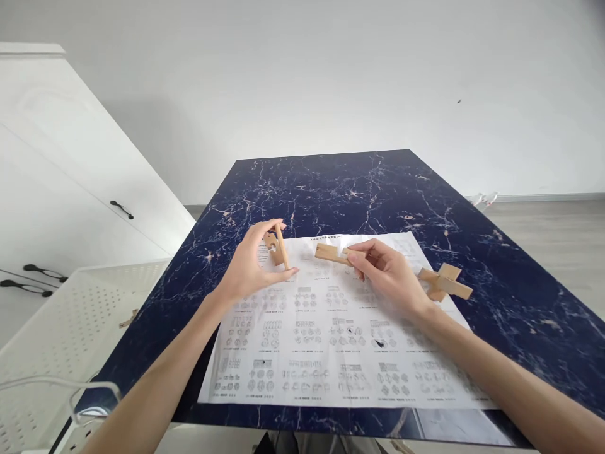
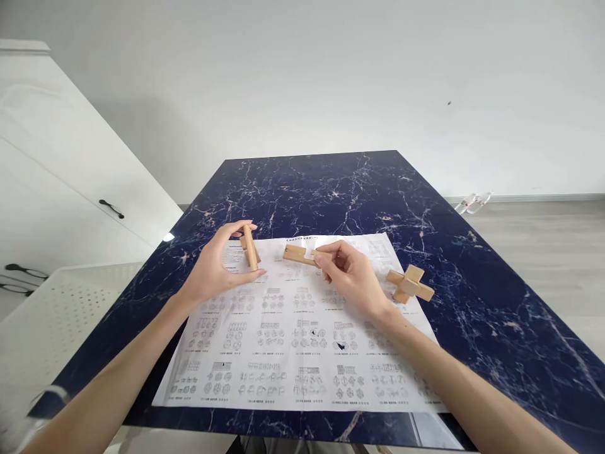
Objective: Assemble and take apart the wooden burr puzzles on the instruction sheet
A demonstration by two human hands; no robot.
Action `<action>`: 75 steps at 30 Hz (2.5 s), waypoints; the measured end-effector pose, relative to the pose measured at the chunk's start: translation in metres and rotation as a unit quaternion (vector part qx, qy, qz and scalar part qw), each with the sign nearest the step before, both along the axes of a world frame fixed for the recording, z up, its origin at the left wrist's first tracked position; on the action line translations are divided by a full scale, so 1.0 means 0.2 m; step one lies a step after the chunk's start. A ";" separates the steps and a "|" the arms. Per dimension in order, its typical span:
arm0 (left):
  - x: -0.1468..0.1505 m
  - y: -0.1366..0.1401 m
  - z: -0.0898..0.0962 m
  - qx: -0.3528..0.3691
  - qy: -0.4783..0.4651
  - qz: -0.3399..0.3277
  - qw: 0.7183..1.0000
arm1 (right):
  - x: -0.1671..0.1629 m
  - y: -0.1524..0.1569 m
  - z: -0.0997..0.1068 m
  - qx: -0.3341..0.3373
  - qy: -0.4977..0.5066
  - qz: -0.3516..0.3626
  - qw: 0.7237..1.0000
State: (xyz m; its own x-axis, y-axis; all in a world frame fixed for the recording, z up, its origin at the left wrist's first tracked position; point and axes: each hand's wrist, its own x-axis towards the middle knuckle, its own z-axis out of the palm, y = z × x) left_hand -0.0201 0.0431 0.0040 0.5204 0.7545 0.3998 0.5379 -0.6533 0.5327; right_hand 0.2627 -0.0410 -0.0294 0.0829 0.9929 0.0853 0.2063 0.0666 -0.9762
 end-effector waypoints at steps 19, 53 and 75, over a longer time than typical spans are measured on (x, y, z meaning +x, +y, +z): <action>-0.24 0.12 -0.12 -0.061 0.162 0.105 0.979 | -0.02 0.01 -0.07 0.003 -0.014 0.026 1.000; -0.27 0.02 -0.10 -0.044 0.198 0.060 0.977 | 0.00 0.02 -0.07 0.009 -0.015 0.062 0.998; 0.24 -0.12 0.03 -0.149 0.037 -0.009 0.988 | -0.01 0.02 -0.05 0.023 0.005 0.079 0.997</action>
State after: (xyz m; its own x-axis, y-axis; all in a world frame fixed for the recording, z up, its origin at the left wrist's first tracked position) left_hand 0.0273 0.0182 0.0107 0.5548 0.8231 0.1215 0.5727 -0.4837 0.6618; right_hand 0.2603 -0.0361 -0.0393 -0.0737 0.9886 0.1311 0.1797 0.1425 -0.9733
